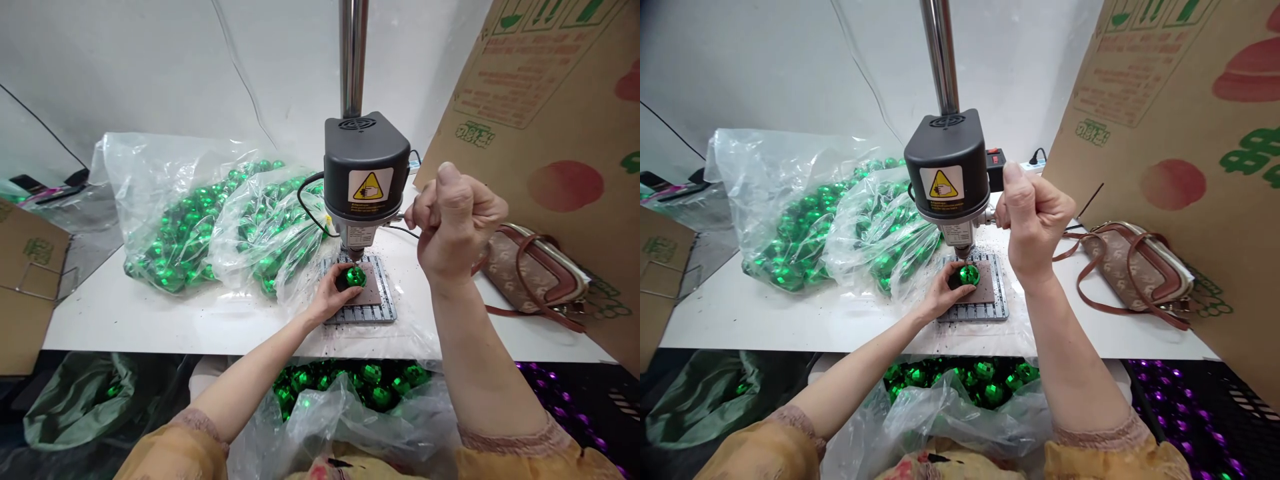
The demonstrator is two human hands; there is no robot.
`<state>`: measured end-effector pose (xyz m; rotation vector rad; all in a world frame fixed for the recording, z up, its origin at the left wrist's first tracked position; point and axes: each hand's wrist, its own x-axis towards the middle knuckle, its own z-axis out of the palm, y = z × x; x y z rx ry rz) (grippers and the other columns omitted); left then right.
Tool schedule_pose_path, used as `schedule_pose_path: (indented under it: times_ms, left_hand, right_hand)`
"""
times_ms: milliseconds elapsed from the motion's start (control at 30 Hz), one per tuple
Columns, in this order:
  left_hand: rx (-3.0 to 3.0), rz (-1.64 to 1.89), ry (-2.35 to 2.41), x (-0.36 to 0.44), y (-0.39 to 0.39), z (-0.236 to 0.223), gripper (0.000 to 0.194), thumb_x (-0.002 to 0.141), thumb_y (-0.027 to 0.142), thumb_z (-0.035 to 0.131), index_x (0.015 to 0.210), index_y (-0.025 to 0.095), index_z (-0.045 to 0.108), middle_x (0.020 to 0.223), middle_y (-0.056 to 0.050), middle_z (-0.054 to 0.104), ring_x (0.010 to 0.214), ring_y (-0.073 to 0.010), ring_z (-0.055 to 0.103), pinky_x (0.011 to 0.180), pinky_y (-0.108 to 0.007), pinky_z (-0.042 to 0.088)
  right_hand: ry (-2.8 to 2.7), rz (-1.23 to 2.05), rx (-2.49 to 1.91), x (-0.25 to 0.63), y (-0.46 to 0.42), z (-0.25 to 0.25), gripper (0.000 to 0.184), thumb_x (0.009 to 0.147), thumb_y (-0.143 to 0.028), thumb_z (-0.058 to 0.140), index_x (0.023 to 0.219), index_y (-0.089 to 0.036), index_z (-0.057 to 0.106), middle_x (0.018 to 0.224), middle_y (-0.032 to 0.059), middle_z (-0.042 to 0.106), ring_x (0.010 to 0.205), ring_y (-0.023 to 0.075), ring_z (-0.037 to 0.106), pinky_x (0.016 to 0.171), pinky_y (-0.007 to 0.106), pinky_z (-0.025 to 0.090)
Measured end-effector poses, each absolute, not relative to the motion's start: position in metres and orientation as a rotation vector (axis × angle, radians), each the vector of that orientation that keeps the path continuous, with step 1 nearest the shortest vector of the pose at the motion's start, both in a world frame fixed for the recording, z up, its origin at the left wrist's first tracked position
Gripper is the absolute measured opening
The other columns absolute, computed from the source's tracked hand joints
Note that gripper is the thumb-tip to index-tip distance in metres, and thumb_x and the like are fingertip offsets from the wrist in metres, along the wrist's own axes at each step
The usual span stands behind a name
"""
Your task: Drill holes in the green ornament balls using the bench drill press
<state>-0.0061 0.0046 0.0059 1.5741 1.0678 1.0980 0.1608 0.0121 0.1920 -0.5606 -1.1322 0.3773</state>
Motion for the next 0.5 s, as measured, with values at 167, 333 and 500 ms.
schedule_pose_path:
  times_ms: [167, 333, 500]
  left_hand:
    - [1.561, 1.108, 1.065, -0.005, 0.005, 0.004, 0.057, 0.076, 0.037, 0.082, 0.124, 0.019, 0.056, 0.124, -0.011, 0.067, 0.116, -0.0266, 0.063, 0.103, -0.042, 0.049]
    - [1.555, 1.111, 1.055, -0.004, 0.004, 0.006, 0.057, 0.076, 0.036, 0.082, 0.123, 0.018, 0.055, 0.124, -0.012, 0.067, 0.116, -0.0270, 0.063, 0.103, -0.042, 0.049]
    - [1.542, 1.127, 1.038, -0.003, 0.004, 0.007, 0.058, 0.077, 0.038, 0.081, 0.123, 0.017, 0.054, 0.121, -0.012, 0.068, 0.113, -0.0264, 0.064, 0.101, -0.041, 0.050]
  right_hand:
    - [-1.093, 0.409, -0.453, 0.160, 0.010, 0.189, 0.053, 0.088, -0.034, 0.062, 0.045, -0.021, 0.034, 0.039, -0.0064, 0.031, 0.037, 0.0064, 0.033, 0.041, 0.028, 0.026]
    - [-1.065, 0.342, -0.339, 0.156, 0.006, 0.177, 0.054, 0.088, -0.026, 0.062, 0.044, -0.018, 0.031, 0.039, -0.0067, 0.030, 0.035, 0.0044, 0.030, 0.037, 0.026, 0.023]
    - [-1.085, 0.315, -0.329, 0.156, 0.003, 0.167, 0.054, 0.088, -0.022, 0.059, 0.044, -0.017, 0.027, 0.039, -0.0066, 0.026, 0.035, 0.0032, 0.030, 0.037, 0.024, 0.024]
